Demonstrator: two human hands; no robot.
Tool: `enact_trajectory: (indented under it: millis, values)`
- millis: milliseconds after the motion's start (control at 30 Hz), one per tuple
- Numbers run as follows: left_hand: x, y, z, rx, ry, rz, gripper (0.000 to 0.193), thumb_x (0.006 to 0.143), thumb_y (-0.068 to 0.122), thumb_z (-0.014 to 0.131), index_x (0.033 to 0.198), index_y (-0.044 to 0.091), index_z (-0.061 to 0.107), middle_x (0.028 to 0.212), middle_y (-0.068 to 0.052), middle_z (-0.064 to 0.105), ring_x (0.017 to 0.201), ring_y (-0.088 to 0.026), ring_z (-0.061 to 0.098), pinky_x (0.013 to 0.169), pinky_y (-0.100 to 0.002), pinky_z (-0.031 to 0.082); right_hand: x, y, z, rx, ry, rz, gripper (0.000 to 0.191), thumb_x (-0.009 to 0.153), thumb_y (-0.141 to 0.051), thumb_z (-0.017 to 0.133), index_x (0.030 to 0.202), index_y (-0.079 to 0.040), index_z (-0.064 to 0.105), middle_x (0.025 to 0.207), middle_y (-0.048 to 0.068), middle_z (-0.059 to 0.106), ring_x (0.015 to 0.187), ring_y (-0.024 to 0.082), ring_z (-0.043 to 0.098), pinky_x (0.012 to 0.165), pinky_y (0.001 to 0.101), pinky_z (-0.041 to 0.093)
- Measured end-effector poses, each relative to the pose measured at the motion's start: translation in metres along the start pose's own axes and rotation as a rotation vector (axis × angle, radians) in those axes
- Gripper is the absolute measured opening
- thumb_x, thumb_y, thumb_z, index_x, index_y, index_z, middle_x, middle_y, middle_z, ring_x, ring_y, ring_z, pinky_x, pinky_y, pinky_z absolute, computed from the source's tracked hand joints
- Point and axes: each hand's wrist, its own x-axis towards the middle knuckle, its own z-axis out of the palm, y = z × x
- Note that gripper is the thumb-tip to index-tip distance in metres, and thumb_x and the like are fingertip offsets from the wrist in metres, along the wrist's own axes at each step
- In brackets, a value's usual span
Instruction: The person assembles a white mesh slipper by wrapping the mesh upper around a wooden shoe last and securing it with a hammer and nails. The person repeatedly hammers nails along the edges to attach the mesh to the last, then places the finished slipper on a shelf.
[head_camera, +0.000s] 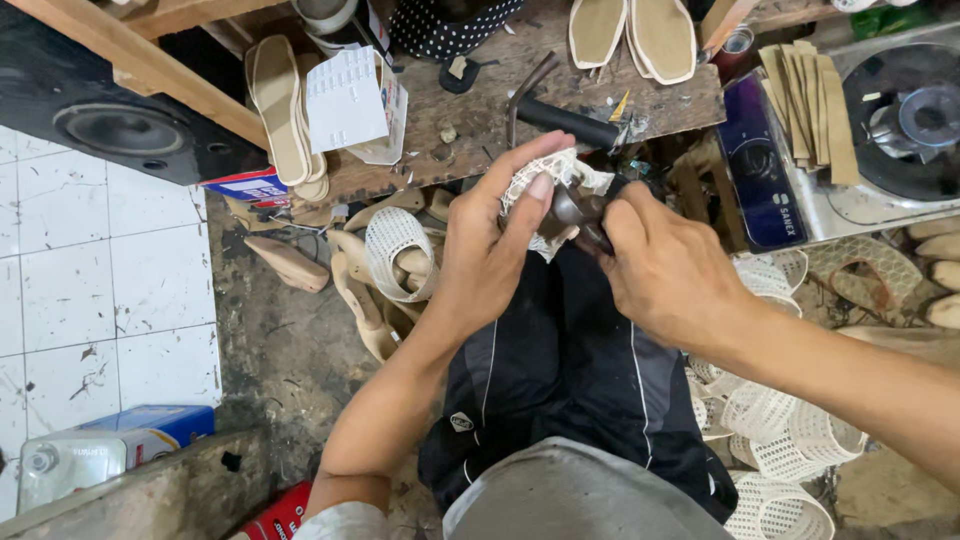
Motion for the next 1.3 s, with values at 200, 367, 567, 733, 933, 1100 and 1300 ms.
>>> enact_trajectory:
  millis: [200, 367, 567, 733, 933, 1100, 1300]
  values:
    - [0.004, 0.004, -0.002, 0.243, -0.043, 0.02, 0.053, 0.109, 0.002, 0.049, 0.158, 0.004, 0.031, 0.14, -0.014, 0.069, 0.106, -0.021, 0.066, 0.087, -0.03, 0.052, -0.019, 0.016, -0.011, -0.062, -0.021, -0.15, 0.034, 0.069, 0.001, 0.063, 0.1, 0.004, 0.049, 0.101, 0.022, 0.056, 0.095, 0.044, 0.063, 0.08, 0.0492, 0.052]
    - [0.0, 0.002, 0.0, 0.324, -0.09, 0.227, 0.063, 0.113, -0.002, 0.05, 0.163, 0.007, 0.013, 0.147, -0.017, 0.062, 0.134, -0.03, 0.066, 0.11, -0.035, 0.056, -0.012, 0.018, -0.039, 0.482, -0.412, 0.195, 0.019, 0.097, -0.017, 0.063, 0.107, -0.002, 0.06, 0.095, 0.013, 0.067, 0.091, 0.03, 0.066, 0.077, 0.0432, 0.054]
    - [-0.005, 0.003, -0.01, 0.197, -0.079, -0.029, 0.064, 0.106, 0.002, 0.048, 0.162, 0.006, 0.017, 0.145, -0.01, 0.068, 0.075, -0.014, 0.06, 0.073, -0.026, 0.052, -0.008, 0.005, -0.027, 0.152, -0.247, 0.097, 0.031, 0.092, -0.022, 0.069, 0.107, 0.001, 0.054, 0.098, 0.021, 0.061, 0.08, 0.047, 0.063, 0.065, 0.0544, 0.05]
    - [-0.006, 0.003, -0.015, 0.187, -0.063, 0.026, 0.061, 0.111, 0.002, 0.051, 0.165, 0.005, 0.024, 0.142, -0.01, 0.071, 0.088, -0.012, 0.059, 0.085, -0.024, 0.051, -0.008, 0.008, 0.015, 0.039, 0.079, -0.154, 0.027, 0.083, -0.001, 0.064, 0.102, 0.007, 0.048, 0.111, 0.029, 0.057, 0.086, 0.05, 0.063, 0.067, 0.0536, 0.052]
    - [-0.009, 0.001, -0.016, 0.318, -0.118, 0.243, 0.061, 0.109, -0.004, 0.048, 0.162, 0.005, 0.02, 0.143, -0.014, 0.065, 0.13, -0.023, 0.066, 0.117, -0.032, 0.049, -0.019, 0.031, -0.021, 0.064, -0.23, -0.137, 0.035, 0.077, -0.001, 0.065, 0.109, 0.0, 0.053, 0.103, 0.018, 0.058, 0.093, 0.043, 0.066, 0.073, 0.0505, 0.055]
    - [-0.01, 0.0, -0.018, 0.226, -0.095, 0.061, 0.062, 0.107, -0.001, 0.049, 0.163, 0.004, 0.024, 0.144, -0.014, 0.068, 0.111, -0.021, 0.071, 0.104, -0.031, 0.053, -0.009, 0.011, -0.004, 0.066, -0.307, 0.102, 0.024, 0.095, -0.018, 0.066, 0.106, -0.001, 0.052, 0.102, 0.017, 0.06, 0.088, 0.041, 0.065, 0.072, 0.0512, 0.054]
    - [-0.013, 0.0, -0.017, 0.267, -0.101, 0.147, 0.054, 0.112, 0.001, 0.05, 0.16, 0.002, 0.026, 0.142, -0.013, 0.068, 0.132, -0.023, 0.064, 0.123, -0.036, 0.043, -0.018, 0.005, 0.009, -0.125, -0.097, -0.155, 0.02, 0.083, -0.004, 0.063, 0.097, 0.002, 0.05, 0.098, 0.021, 0.056, 0.09, 0.041, 0.065, 0.072, 0.0506, 0.056]
